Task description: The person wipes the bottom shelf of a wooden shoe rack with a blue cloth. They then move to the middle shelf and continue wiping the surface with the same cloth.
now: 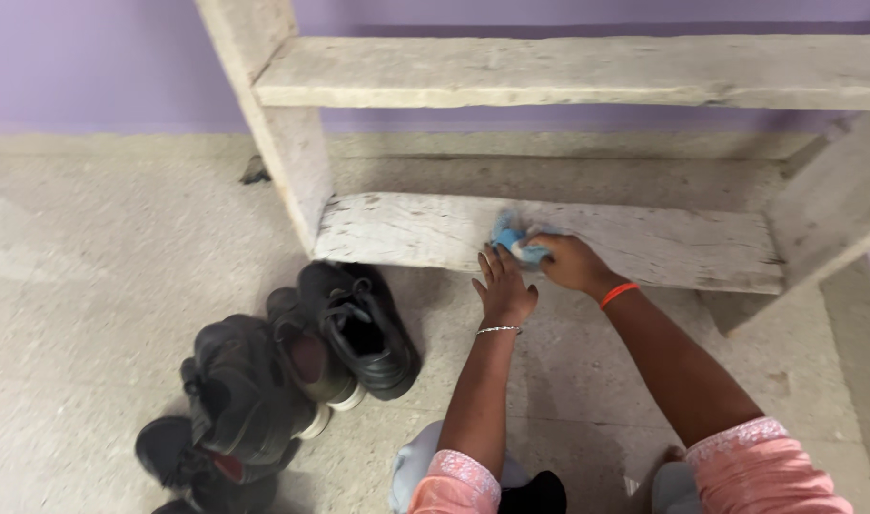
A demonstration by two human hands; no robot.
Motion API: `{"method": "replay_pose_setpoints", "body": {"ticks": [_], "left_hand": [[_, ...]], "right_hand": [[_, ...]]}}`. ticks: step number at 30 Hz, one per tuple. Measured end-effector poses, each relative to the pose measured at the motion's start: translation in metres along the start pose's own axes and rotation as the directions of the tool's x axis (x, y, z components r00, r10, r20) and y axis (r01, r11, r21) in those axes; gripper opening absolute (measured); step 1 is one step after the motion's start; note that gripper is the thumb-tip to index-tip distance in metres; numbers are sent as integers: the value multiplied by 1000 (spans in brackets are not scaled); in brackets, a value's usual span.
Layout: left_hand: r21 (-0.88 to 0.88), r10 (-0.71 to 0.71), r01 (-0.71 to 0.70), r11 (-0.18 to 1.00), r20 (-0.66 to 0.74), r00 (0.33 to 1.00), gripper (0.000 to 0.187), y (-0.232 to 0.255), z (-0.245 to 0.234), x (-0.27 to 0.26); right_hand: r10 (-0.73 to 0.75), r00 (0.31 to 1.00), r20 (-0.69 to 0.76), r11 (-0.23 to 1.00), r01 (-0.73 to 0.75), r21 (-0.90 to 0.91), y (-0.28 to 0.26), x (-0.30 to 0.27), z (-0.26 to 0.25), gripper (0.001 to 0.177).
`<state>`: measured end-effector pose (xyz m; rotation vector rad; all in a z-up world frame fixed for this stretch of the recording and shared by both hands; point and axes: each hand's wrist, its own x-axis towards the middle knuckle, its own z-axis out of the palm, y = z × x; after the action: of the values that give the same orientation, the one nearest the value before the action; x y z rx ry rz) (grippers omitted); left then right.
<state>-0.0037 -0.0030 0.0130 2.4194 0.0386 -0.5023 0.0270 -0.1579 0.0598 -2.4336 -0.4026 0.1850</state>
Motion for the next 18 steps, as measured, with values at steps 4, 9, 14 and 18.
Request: {"method": "replay_pose_setpoints", "body": {"ticks": [4, 9, 14, 18], "left_hand": [[103, 164, -174, 979, 94, 982, 103, 23, 16, -3], [202, 286, -308, 930, 132, 949, 100, 38, 46, 2], [256, 366, -390, 885, 137, 921, 97, 53, 74, 6], [292, 428, -447, 845, 130, 894, 99, 65, 88, 7]], "right_hand": [[36, 979, -198, 972, -80, -219, 38, -28, -44, 50], [382, 889, -252, 837, -449, -314, 94, -62, -63, 56], [439, 882, -171, 802, -470, -368, 112, -78, -56, 70], [262, 951, -166, 870, -308, -385, 108, -81, -44, 74]]}}
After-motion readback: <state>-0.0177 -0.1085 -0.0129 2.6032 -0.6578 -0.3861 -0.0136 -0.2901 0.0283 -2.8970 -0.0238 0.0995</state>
